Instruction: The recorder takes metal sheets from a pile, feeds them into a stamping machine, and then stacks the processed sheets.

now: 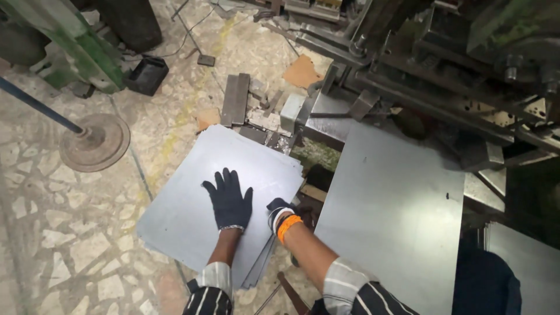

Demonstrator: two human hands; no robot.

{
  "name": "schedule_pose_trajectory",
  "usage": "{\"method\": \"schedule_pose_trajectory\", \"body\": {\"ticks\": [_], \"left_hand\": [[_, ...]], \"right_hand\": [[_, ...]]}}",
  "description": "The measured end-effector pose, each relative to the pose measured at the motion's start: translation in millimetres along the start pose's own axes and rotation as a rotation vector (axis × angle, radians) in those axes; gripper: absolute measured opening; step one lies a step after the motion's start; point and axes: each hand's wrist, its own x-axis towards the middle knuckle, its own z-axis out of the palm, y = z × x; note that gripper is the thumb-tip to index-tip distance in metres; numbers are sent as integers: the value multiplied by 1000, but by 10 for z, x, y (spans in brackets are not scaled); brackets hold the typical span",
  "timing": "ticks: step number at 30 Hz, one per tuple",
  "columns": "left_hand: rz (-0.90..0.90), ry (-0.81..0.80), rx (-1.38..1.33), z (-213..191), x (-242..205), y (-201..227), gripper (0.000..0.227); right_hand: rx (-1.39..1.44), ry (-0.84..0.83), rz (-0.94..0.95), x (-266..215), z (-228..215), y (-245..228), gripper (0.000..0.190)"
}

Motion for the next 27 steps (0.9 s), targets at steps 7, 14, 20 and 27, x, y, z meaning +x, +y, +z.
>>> {"method": "schedule_pose_trajectory", "body": {"ticks": [7,14,20,27], "left_hand": [[86,228,-134,158,-69,-23,66],[51,100,-96,163,-64,7,65],[-34,-307,-284,-131,338,-140,71],[-130,-502,-486,527,928,-932,89]], "right_hand": [[1122,65,650,-270,-1310,1002,49],[2244,119,1333,-648,-1465,1121,32],[1479,-62,798,58,-870,1043,51],[2169,423,1361,-1574,-618,1529,67]]}}
